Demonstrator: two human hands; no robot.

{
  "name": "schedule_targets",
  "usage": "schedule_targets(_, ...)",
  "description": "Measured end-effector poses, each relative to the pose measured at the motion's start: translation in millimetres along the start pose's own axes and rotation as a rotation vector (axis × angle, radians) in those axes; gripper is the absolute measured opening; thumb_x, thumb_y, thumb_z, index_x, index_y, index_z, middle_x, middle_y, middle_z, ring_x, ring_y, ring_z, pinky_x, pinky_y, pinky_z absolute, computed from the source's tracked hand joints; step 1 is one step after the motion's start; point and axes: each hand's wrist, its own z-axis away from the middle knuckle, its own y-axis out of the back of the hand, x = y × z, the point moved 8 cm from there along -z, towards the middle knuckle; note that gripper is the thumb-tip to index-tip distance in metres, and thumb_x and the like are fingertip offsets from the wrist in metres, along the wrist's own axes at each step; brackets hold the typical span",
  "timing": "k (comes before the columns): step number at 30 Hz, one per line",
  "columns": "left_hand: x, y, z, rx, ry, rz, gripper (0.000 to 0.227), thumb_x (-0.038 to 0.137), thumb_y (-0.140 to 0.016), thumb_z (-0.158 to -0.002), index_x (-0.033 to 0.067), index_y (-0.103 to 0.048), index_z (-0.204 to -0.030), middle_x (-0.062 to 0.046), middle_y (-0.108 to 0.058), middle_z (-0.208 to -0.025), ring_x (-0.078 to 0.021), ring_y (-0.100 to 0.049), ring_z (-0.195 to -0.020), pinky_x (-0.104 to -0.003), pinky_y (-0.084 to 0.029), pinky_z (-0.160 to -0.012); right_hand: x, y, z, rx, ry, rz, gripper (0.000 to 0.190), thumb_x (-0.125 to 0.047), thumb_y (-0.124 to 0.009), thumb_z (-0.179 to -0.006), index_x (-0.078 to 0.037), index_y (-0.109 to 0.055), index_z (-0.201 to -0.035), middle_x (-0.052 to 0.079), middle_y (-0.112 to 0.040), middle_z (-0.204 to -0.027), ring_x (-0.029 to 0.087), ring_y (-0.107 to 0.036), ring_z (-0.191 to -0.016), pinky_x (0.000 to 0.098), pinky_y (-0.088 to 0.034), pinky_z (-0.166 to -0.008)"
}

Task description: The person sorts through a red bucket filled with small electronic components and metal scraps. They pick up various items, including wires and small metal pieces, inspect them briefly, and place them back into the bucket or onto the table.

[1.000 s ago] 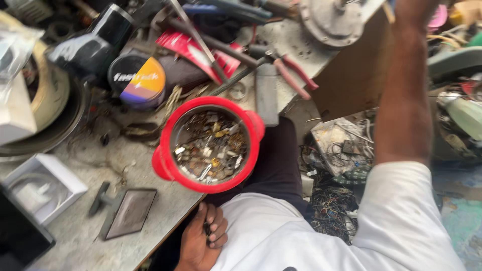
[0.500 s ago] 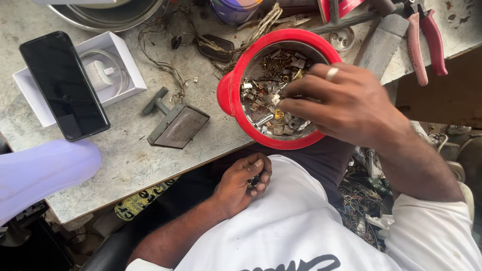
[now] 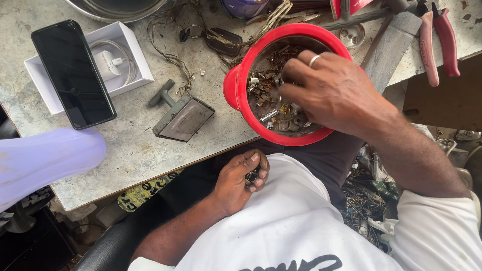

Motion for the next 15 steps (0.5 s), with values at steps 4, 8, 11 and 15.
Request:
schedule_targets(4, 1, -2, -1, 0.012, 0.001, 0.008, 0.031, 0.030, -0.047, -0.110, 0.0072, -0.059, -0.093, -0.001, -0.054, -0.081, -0.0064, -0.048, -0.068, -0.021, -0.037, -0.056, 5, 17, 3, 0.063, -0.017, -0.017, 0.030, -0.012, -0.075, -0.079, -0.011, -0.074, -0.109, 0.006, -0.066, -0.122, 0.025, -0.062, -0.111, 0.0385, -0.053, -0.088)
schedule_targets(8, 0, -3, -4, 0.028, 0.009, 0.016, 0.030, 0.030, -0.047, -0.110, 0.0076, -0.058, -0.093, 0.000, -0.053, -0.080, -0.0061, -0.047, -0.067, -0.021, -0.036, -0.054, 0, 7, -4, -0.029, -0.018, -0.002, 0.040, -0.011, -0.074, -0.076, -0.022, -0.079, -0.114, 0.004, -0.067, -0.117, 0.024, -0.060, -0.108, 0.0382, -0.052, -0.089)
schedule_targets(11, 1, -5, -5, 0.017, -0.002, 0.024, 0.032, 0.030, -0.047, -0.111, 0.0065, -0.058, -0.092, 0.000, -0.053, -0.081, -0.0063, -0.047, -0.067, -0.021, -0.037, -0.056, -7, -4, -12, -0.083, 0.018, 0.102, 0.022, -0.018, -0.073, -0.080, -0.020, -0.078, -0.101, 0.005, -0.065, -0.112, 0.024, -0.060, -0.112, 0.0391, -0.051, -0.087)
schedule_targets(15, 1, -5, -3, 0.018, 0.001, 0.063, 0.030, 0.030, -0.047, -0.110, 0.0070, -0.057, -0.094, -0.001, -0.053, -0.081, -0.0069, -0.047, -0.068, -0.021, -0.037, -0.055, -8, -6, -18, -0.092, 0.026, 0.123, 0.023, -0.017, -0.072, -0.077, -0.018, -0.076, -0.100, 0.006, -0.065, -0.113, 0.024, -0.060, -0.114, 0.0389, -0.051, -0.085)
